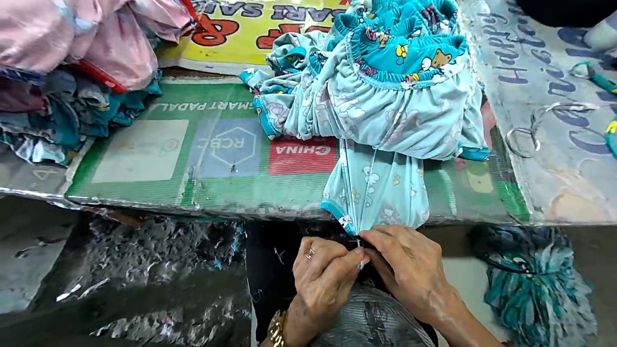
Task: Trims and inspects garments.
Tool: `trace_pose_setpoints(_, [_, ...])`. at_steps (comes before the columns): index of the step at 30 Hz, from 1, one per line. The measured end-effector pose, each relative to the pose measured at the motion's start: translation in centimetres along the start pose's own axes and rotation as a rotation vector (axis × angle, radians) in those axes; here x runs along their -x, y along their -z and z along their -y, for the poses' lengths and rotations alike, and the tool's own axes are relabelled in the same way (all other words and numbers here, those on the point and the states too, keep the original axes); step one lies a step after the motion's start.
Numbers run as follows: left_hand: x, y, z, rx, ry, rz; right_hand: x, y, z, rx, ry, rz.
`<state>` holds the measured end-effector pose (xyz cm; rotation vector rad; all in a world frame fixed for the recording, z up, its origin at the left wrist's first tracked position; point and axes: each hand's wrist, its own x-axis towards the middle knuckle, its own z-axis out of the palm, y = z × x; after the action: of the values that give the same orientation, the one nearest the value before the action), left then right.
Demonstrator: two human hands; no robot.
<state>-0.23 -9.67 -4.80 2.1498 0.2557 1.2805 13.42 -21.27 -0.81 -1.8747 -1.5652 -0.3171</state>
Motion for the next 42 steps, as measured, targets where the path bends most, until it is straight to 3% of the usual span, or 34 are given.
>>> trace_pose_setpoints(7, [-0.1,0.0,-0.2,0.04,0.015,0.018,0.3,-0.8,-0.2,-0.065,0.002,-0.022])
trace_pose_setpoints(11, [0.4,2.7,-0.3,0.17,-0.013,0.289,1.7,1.7,-0.3,-0.107,0.025,0.385])
trace_pose_setpoints(14, [0.4,3.3,0.7,0.29,0.294,0.466,2.9,3.6,-1.8,-0.391,0.036,0.591])
trace_pose_setpoints(16, [-0.3,2.4,0.7,0.361,0.542,0.38,2.9,4.2,-2.5,-0.659,-0.077,0.51])
trace_pose_setpoints(18, [-1.1,1.1,0.1,0.441,0.646,0.267,2.6,4.3,-2.3,-0.799,-0.223,0.331])
trace_pose_setpoints(20, [-1.2,-0.1,-0.6,0.305,0.498,0.175,2.2,4.2,-1.8,-0.81,-0.315,0.18])
trace_pose_setpoints(23, [-1.7,-0.6,-0.8,-0.104,0.084,0.13,1.7,3.6,-1.2,-0.696,-0.363,0.035])
trace_pose_setpoints(26, [-2.8,-1.0,0.6,-0.348,-0.101,0.229,1.5,2.1,-1.4,-0.288,-0.334,0.015])
trace_pose_setpoints(29, [-3.2,-1.6,2.2,-0.413,-0.245,0.214,1.5,-0.1,-1.9,0.075,-0.274,0.014])
trace_pose_setpoints(34, [-3.1,-0.4,2.1,-0.344,-0.316,0.221,1.7,-0.2,-2.4,0.055,-0.234,0.01])
trace_pose_setpoints(42, [-1.3,0.1,1.4,-0.35,-0.277,0.224,2.3,1.0,-2.9,-0.055,-0.184,0.062])
